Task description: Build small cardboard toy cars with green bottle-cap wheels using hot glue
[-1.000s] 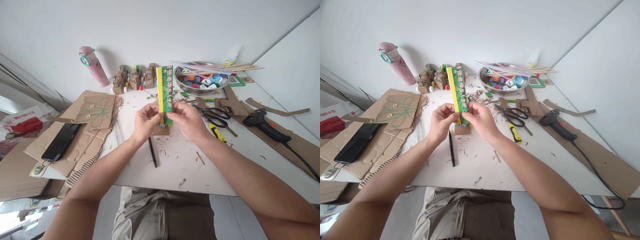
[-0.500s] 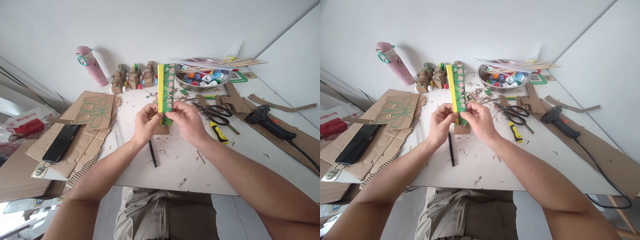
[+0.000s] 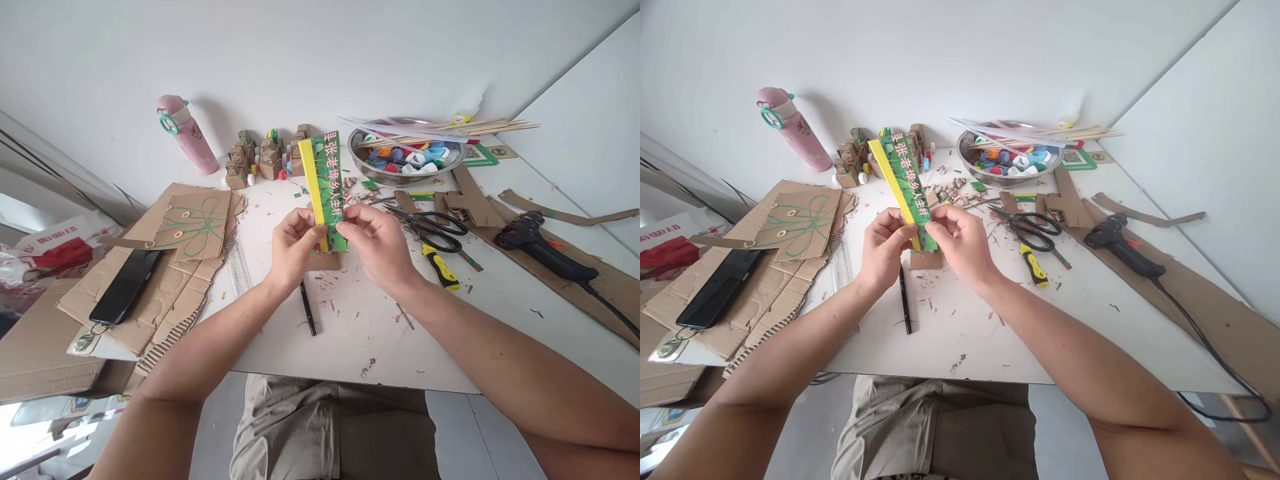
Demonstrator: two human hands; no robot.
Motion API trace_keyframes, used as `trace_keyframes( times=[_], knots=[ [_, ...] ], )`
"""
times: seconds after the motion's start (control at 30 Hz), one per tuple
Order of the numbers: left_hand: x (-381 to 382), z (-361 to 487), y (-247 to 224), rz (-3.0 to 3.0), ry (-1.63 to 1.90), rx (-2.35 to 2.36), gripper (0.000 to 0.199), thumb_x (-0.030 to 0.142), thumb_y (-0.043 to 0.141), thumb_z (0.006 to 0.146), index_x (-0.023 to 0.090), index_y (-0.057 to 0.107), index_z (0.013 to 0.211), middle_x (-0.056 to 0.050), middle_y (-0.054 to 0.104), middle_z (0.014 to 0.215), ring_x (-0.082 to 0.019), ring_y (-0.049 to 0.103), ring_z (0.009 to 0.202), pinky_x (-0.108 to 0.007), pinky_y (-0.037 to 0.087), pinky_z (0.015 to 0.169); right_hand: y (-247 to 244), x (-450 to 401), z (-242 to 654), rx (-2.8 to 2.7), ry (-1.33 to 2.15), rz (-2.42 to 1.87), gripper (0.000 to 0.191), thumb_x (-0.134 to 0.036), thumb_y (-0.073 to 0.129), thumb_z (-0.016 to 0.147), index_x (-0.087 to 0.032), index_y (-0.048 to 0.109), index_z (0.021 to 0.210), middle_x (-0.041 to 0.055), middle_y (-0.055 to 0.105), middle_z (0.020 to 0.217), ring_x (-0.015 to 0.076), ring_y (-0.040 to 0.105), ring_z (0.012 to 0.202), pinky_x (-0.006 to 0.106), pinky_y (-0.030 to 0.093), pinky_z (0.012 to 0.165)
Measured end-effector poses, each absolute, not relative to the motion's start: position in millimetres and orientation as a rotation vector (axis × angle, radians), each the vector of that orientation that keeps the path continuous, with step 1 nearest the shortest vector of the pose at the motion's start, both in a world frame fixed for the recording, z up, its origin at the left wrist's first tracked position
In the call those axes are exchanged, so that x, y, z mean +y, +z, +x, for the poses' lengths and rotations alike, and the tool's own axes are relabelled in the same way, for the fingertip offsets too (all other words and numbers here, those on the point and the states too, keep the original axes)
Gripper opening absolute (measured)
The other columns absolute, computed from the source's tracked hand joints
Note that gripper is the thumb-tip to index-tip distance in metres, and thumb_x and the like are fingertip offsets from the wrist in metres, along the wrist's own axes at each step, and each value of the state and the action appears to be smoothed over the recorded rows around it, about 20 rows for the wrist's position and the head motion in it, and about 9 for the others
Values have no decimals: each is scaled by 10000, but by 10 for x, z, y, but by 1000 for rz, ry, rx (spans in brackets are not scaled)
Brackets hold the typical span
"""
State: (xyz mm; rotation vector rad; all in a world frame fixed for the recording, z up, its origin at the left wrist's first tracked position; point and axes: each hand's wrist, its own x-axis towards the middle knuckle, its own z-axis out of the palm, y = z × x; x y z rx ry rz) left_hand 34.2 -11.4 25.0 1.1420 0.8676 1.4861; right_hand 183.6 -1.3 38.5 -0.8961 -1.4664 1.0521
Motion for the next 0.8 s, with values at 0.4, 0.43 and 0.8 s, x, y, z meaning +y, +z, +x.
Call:
trace_keyframes(
  times=[0.4,0.43,0.8],
  knots=[
    [-112,347,274,1093,1384,843,230,236,770,715,219,550,779,46,626,753,-102,599,617,-226,543,568,317,47,1861,-1421,1140,-861,94,-290,719,764,-252,644,720,-38,627,681,146,572,640,295,482,598],
    [-105,331,292,1072,1337,843,208,244,757,727,218,570,812,38,637,781,-117,627,651,-250,576,602,319,61,1875,-1432,1115,-862,99,-289,718,772,-253,645,715,-33,640,690,153,589,652,301,493,609],
    [-138,253,413,1115,847,711,700,781,872,678,161,692,948,-83,763,927,-274,773,991,-387,622,891,481,71,2043,-1744,761,-870,152,-285,677,868,-254,812,805,30,784,805,167,614,668,310,498,619]
  ],
)
